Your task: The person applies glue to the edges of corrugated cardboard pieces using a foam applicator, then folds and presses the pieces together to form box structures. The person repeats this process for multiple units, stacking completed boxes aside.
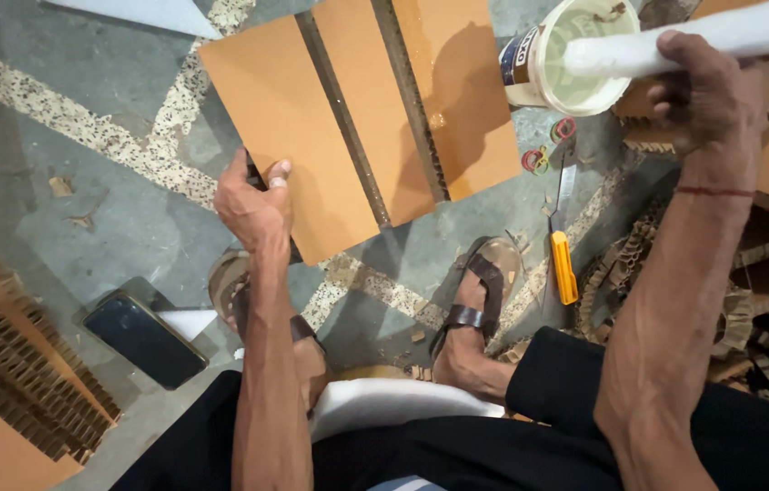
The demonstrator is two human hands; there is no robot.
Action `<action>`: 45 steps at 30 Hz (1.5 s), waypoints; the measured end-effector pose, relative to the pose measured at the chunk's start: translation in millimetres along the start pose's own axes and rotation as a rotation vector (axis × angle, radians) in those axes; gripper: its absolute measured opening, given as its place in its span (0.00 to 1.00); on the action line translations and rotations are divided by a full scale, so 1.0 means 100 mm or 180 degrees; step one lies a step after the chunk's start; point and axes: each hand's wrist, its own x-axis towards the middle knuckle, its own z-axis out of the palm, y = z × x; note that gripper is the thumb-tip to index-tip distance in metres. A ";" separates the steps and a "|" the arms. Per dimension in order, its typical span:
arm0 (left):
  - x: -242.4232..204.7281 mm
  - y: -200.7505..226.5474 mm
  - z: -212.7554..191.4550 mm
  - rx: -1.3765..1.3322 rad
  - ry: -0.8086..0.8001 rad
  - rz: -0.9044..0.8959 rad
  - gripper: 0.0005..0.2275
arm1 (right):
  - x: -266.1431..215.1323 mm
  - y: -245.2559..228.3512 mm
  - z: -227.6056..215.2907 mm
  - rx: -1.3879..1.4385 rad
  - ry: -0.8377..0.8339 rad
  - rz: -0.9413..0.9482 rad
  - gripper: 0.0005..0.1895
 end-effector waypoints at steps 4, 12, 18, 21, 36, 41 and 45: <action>0.02 -0.09 0.05 0.0731 -0.0284 -0.0148 0.36 | 0.02 0.17 -0.07 0.0078 0.0278 0.0326 0.22; 0.07 -0.03 0.16 0.1928 -0.1053 0.0922 0.54 | -0.26 -0.06 0.29 -0.0126 0.0193 0.0886 0.18; 0.13 -0.04 0.16 0.2040 -0.1522 0.0624 0.58 | -0.76 0.14 1.13 0.0752 -0.0536 0.0260 0.13; 0.16 -0.03 0.13 0.2038 -0.1499 0.0648 0.58 | -1.07 0.30 1.79 0.0056 -0.0402 -0.0131 0.10; 0.15 -0.38 0.28 0.1826 -0.1313 0.0740 0.52 | -2.30 0.71 2.91 -0.1867 -0.0246 -0.2157 0.13; 0.13 -0.45 0.37 0.1679 -0.1103 0.0804 0.51 | -2.32 0.71 2.91 -0.2713 -0.0427 -0.2703 0.08; 0.12 -0.48 0.37 0.1635 -0.1048 0.0858 0.50 | -2.30 0.78 2.95 -0.2810 -0.0404 -0.2503 0.06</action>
